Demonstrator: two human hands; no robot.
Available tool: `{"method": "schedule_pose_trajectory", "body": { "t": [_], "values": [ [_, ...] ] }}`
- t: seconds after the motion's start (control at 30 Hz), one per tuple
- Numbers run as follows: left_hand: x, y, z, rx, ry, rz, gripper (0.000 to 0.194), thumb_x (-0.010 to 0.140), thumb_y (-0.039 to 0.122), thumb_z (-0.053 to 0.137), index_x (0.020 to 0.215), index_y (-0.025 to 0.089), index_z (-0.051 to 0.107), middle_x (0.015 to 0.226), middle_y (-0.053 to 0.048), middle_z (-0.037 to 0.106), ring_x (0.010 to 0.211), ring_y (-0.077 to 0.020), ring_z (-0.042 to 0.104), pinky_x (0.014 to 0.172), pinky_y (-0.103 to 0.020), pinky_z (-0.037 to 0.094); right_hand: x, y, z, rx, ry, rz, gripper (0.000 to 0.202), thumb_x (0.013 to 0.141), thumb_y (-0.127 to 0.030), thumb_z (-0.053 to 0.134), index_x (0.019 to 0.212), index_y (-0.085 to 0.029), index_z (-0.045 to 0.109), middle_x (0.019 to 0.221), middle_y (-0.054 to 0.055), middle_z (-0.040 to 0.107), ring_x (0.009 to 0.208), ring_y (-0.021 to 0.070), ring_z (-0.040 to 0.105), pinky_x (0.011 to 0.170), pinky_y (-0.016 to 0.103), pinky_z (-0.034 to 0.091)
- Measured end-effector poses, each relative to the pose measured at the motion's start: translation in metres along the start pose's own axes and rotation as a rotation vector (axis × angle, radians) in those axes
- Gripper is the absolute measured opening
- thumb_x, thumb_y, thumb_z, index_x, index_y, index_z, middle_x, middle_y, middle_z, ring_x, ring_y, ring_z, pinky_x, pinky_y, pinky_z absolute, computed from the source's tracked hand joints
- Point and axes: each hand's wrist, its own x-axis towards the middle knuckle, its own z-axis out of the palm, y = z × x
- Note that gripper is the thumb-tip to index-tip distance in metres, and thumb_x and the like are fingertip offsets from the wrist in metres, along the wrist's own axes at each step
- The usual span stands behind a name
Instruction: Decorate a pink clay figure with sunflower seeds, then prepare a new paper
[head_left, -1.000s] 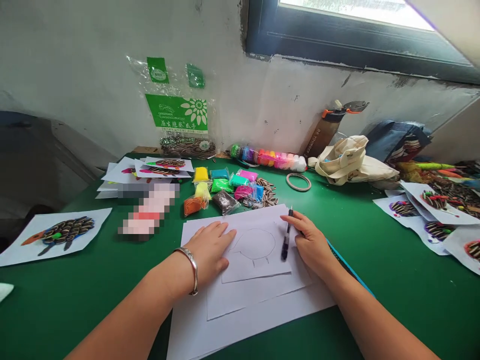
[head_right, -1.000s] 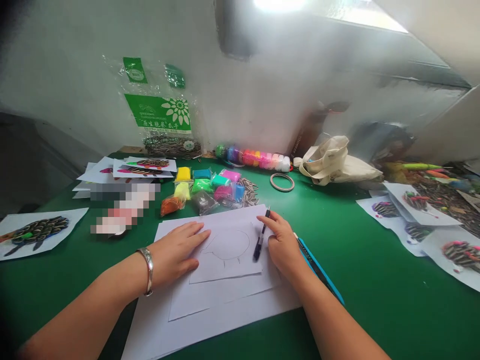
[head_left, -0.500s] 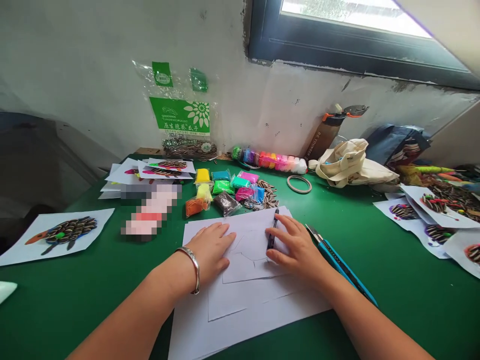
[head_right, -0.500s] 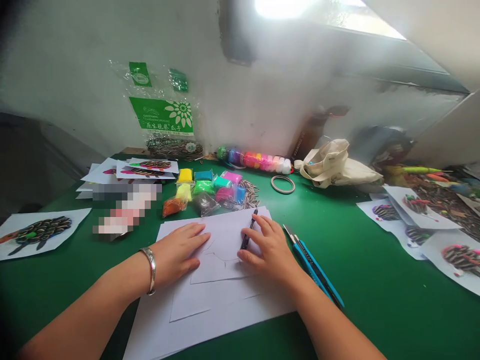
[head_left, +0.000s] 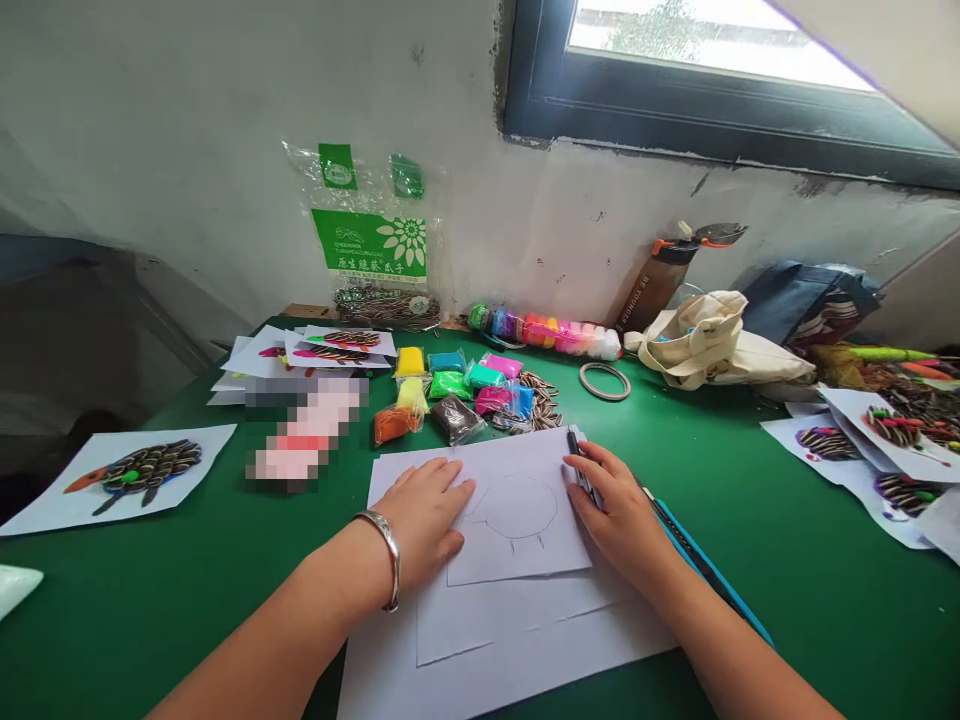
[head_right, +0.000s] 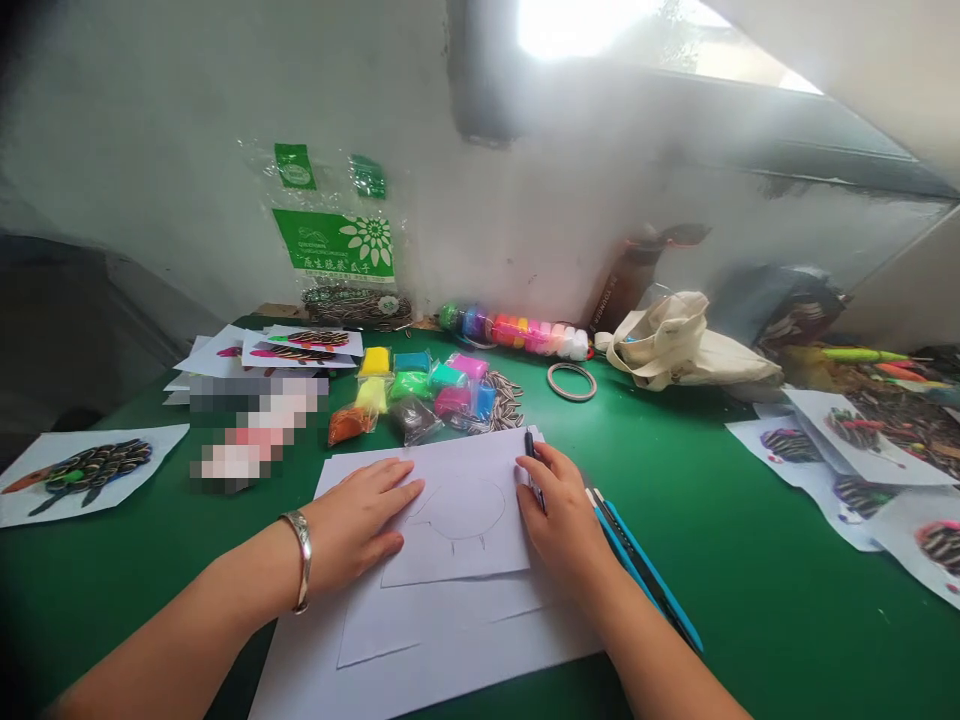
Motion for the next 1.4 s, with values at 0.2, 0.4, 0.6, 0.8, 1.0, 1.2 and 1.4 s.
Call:
{"method": "schedule_pose_trajectory", "body": {
  "t": [0.2,0.4,0.6,0.8,1.0,1.2,1.4],
  "values": [
    [0.001,0.0,-0.002,0.018,-0.019,0.002,0.053,0.081,0.024,0.056,0.133,0.019,0.047,0.145,-0.014,0.039,0.136,-0.0321,0.03,0.109,-0.048,0.03,-0.003,-0.003,-0.001,-0.031,-0.007,-0.06,0.035,0.088,-0.035,0.052,0.118,-0.02,0.063,0.136,0.015,0.046,0.126,0.0289,0.044,0.102,0.048,0.04],
    [0.001,-0.004,-0.001,0.018,0.004,0.025,0.049,0.081,0.026,0.057,0.129,0.02,0.05,0.142,-0.013,0.042,0.133,-0.0314,0.034,0.107,-0.047,0.032,-0.005,-0.006,-0.002,-0.055,0.019,-0.063,0.034,0.088,-0.036,0.052,0.116,-0.021,0.064,0.134,0.015,0.049,0.123,0.0293,0.046,0.1,0.05,0.043],
    [0.003,-0.009,-0.004,-0.029,0.084,0.069,0.031,0.084,0.026,0.053,0.114,0.019,0.058,0.125,-0.013,0.055,0.122,-0.0288,0.047,0.102,-0.042,0.039,-0.007,-0.008,-0.002,-0.024,0.103,-0.095,0.028,0.088,-0.032,0.053,0.111,-0.022,0.066,0.127,0.013,0.055,0.118,0.0282,0.051,0.097,0.048,0.045],
    [0.005,-0.013,-0.007,-0.037,0.231,-0.024,0.024,0.09,0.026,0.043,0.103,0.021,0.063,0.114,-0.008,0.065,0.111,-0.0248,0.056,0.094,-0.037,0.045,-0.002,-0.033,-0.023,-0.042,0.125,-0.128,0.029,0.089,-0.023,0.048,0.114,-0.026,0.063,0.125,0.009,0.057,0.116,0.026,0.052,0.092,0.044,0.049],
    [0.01,-0.012,-0.008,-0.064,0.264,-0.07,0.025,0.091,0.026,0.042,0.098,0.021,0.065,0.104,-0.007,0.069,0.102,-0.0239,0.061,0.087,-0.036,0.047,0.055,-0.085,-0.003,-0.185,0.014,-0.296,0.04,0.084,-0.007,0.043,0.117,-0.023,0.06,0.123,0.01,0.058,0.112,0.0258,0.052,0.092,0.043,0.046],
    [0.011,-0.014,-0.01,-0.064,0.261,-0.051,0.025,0.09,0.023,0.041,0.093,0.021,0.066,0.095,-0.007,0.07,0.093,-0.0231,0.062,0.08,-0.034,0.048,0.096,-0.11,0.029,-0.353,-0.148,-0.424,0.043,0.079,-0.002,0.045,0.115,-0.02,0.06,0.122,0.011,0.057,0.108,0.0246,0.051,0.09,0.037,0.042],
    [0.015,-0.017,-0.003,-0.093,0.266,-0.031,0.025,0.089,0.022,0.044,0.096,0.02,0.067,0.096,-0.008,0.067,0.096,-0.0245,0.057,0.087,-0.037,0.045,0.097,-0.111,0.037,-0.379,-0.227,-0.517,0.041,0.079,-0.006,0.05,0.117,-0.021,0.058,0.128,0.01,0.054,0.119,0.0259,0.044,0.095,0.038,0.037]
  ]
}}
